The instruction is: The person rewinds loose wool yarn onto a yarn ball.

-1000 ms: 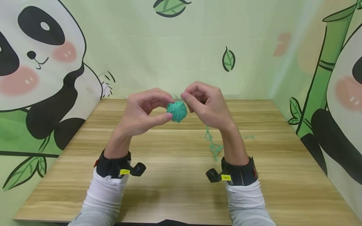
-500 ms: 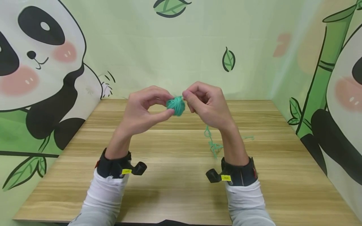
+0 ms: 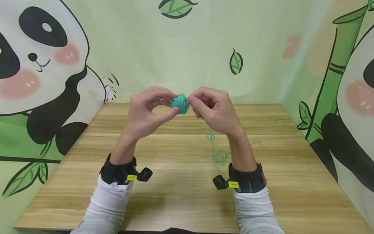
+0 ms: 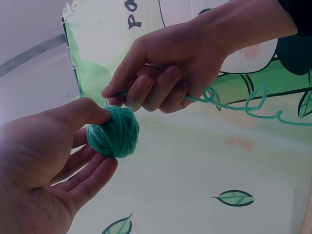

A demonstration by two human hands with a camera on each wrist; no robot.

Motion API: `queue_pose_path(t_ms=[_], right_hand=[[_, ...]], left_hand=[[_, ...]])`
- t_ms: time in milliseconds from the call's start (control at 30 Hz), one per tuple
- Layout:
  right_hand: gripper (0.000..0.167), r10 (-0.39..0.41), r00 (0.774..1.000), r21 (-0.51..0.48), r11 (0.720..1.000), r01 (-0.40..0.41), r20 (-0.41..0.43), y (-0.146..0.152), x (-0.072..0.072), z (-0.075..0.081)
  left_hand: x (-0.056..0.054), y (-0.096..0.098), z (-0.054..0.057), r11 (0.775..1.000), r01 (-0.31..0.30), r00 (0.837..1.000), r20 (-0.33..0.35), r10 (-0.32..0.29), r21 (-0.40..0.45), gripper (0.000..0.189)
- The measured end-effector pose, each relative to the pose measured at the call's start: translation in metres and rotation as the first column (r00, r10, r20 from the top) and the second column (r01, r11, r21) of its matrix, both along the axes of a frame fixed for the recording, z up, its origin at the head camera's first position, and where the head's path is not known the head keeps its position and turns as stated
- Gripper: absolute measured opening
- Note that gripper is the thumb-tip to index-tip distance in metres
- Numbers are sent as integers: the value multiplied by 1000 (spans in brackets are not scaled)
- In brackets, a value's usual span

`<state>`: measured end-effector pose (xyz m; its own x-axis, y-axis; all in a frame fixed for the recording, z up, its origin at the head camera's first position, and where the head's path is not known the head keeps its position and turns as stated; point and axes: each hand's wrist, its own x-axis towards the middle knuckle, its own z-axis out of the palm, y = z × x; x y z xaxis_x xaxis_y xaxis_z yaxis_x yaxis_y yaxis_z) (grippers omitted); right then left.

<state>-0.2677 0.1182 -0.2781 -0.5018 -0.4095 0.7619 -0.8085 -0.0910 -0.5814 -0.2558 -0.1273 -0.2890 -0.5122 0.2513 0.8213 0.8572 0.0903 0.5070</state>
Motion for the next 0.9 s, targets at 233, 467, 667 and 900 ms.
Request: queue_pose_path(t_ms=[233,467,667,900], right_hand=[[15,-8,1000,10,1000,8,-11,0,1,0],[14,-10,1000,11,1000,10,-18,0,0,0],[13,-6,1000,8,1000,6,-11,-1,0,0],[15,-4,1000,25,1000,3,16,-2,1,-2]], left_hand=[[1,2,-1,999,-29,1000,5,29,28,33],[0,3,-1,997,-48,999,17,47,60,32],[0,4,0,994,-60,998,30,58,94,32],[0,5,-1,986,-72,996,53,64,153,32]])
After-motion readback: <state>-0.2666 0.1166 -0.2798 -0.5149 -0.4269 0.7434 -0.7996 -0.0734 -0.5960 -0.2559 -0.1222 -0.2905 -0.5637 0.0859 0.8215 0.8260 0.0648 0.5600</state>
